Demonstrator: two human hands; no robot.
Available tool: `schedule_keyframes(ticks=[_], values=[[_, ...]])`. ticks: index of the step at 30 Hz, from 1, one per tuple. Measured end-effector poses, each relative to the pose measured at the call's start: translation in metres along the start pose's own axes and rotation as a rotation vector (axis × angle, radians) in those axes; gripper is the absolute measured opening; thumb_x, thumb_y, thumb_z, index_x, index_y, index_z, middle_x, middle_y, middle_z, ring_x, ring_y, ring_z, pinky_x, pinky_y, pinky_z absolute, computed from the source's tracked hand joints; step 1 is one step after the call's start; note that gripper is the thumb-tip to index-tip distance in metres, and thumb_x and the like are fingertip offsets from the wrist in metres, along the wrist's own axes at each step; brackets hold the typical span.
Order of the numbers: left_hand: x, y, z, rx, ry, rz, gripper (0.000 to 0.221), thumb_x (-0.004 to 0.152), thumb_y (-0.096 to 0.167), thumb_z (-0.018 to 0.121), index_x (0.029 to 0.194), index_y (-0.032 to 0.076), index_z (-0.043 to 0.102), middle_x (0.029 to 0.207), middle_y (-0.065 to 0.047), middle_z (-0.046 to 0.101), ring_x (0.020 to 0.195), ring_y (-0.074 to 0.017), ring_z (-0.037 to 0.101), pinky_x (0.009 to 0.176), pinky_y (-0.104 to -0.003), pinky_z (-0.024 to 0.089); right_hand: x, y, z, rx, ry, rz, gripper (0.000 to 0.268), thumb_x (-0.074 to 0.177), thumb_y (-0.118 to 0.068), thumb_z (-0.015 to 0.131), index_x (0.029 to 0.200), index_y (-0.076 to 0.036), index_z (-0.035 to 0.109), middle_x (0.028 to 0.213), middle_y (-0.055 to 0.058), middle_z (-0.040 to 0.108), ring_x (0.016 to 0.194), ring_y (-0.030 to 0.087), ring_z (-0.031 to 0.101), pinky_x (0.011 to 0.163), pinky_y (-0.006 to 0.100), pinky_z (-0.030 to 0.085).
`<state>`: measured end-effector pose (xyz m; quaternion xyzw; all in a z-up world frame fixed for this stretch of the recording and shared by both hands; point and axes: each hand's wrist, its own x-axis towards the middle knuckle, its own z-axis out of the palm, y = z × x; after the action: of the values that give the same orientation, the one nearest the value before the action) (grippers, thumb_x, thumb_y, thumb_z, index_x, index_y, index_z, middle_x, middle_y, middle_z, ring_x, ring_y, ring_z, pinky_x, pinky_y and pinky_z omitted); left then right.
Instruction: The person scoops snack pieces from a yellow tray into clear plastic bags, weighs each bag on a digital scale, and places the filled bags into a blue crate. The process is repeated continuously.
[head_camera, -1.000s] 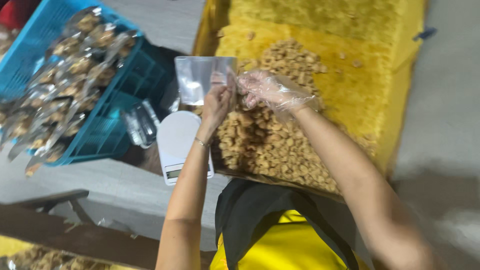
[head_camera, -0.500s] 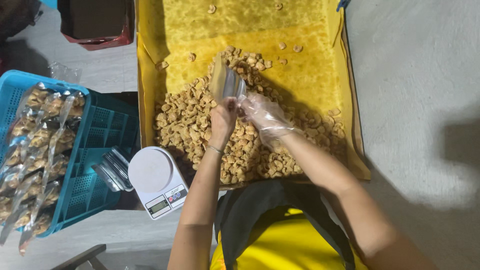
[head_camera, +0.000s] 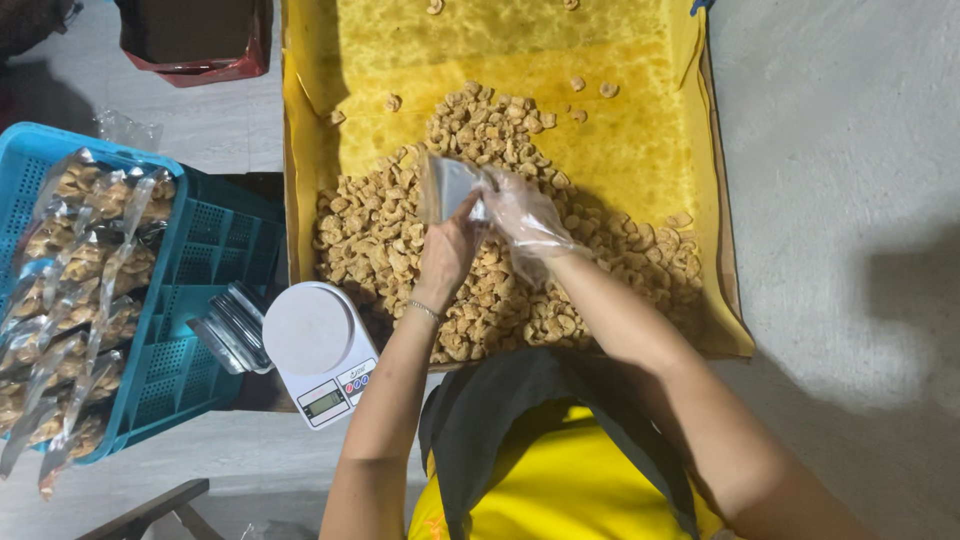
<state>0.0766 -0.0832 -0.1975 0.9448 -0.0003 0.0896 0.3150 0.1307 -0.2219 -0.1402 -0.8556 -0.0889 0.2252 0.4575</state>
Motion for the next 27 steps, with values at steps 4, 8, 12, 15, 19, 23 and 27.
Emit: schedule_keyframes(ticks=[4, 8, 12, 15, 19, 23, 27], values=[[0.001, 0.017, -0.021, 0.184, 0.004, -0.157, 0.08, 0.08, 0.004, 0.067, 0.151, 0.002, 0.03, 0.109, -0.036, 0.062, 0.049, -0.0232, 0.062, 0.036, -0.033, 0.058, 0.005, -0.021, 0.003, -0.089, 0.051, -0.108, 0.024, 0.101, -0.024, 0.05, 0.111, -0.005, 0.063, 0.07, 0.006, 0.066, 0.045, 0.01, 0.057, 0.034, 0.023, 0.043], [-0.002, -0.002, -0.014, 0.106, -0.05, -0.307, 0.075, 0.098, 0.003, 0.063, 0.157, 0.004, 0.018, 0.129, -0.038, 0.05, 0.062, -0.0248, 0.068, 0.048, -0.032, 0.063, 0.005, -0.03, 0.003, -0.134, 0.059, -0.187, 0.024, 0.102, -0.022, 0.049, 0.106, -0.003, 0.063, 0.069, 0.006, 0.066, 0.044, 0.01, 0.055, 0.032, 0.024, 0.041], [0.0, -0.007, -0.021, -0.344, 0.057, -0.171, 0.081, 0.093, 0.007, 0.066, 0.158, 0.006, 0.019, 0.129, -0.028, 0.053, 0.089, -0.0272, 0.069, 0.07, -0.033, 0.067, -0.007, -0.051, -0.004, -0.351, 0.032, -0.269, 0.036, 0.105, -0.023, 0.047, 0.135, -0.003, 0.046, 0.066, 0.008, 0.064, 0.044, 0.012, 0.051, 0.034, 0.024, 0.036], [0.001, -0.013, -0.059, -1.109, -0.033, -0.247, 0.083, 0.095, 0.014, 0.067, 0.16, 0.006, 0.016, 0.131, -0.021, 0.05, 0.109, -0.0262, 0.065, 0.092, -0.038, 0.064, -0.022, -0.066, -0.028, -0.305, -0.121, -0.248, 0.031, 0.107, -0.029, 0.049, 0.126, -0.006, 0.058, 0.07, 0.01, 0.063, 0.048, 0.013, 0.05, 0.036, 0.022, 0.037], [-0.003, -0.061, -0.109, -0.943, 0.089, -0.443, 0.066, 0.106, 0.026, 0.062, 0.159, 0.006, 0.029, 0.137, -0.01, 0.05, 0.117, -0.0191, 0.058, 0.094, -0.034, 0.059, -0.028, -0.072, -0.074, 0.518, -0.452, -0.18, 0.037, 0.1, -0.027, 0.053, 0.133, -0.01, 0.059, 0.096, 0.013, 0.071, 0.061, 0.017, 0.061, 0.048, 0.025, 0.052], [-0.013, -0.085, -0.101, -1.042, 0.138, -0.458, 0.037, 0.099, 0.02, 0.074, 0.125, -0.002, 0.058, 0.102, -0.009, 0.064, 0.084, -0.0139, 0.061, 0.066, -0.026, 0.051, -0.047, -0.044, -0.104, 0.612, -0.321, -0.416, 0.032, 0.105, -0.022, 0.051, 0.127, 0.001, 0.055, 0.143, 0.019, 0.052, 0.131, 0.028, 0.051, 0.11, 0.04, 0.044], [-0.01, -0.087, -0.103, -1.077, 0.243, -0.388, 0.015, 0.093, 0.018, 0.074, 0.104, 0.009, 0.07, 0.084, 0.004, 0.07, 0.066, -0.0026, 0.057, 0.055, -0.017, 0.042, -0.032, -0.025, -0.095, 1.127, -0.356, 0.03, 0.046, 0.099, -0.032, 0.049, 0.136, -0.007, 0.056, 0.15, 0.012, 0.054, 0.139, 0.02, 0.052, 0.119, 0.034, 0.043]])
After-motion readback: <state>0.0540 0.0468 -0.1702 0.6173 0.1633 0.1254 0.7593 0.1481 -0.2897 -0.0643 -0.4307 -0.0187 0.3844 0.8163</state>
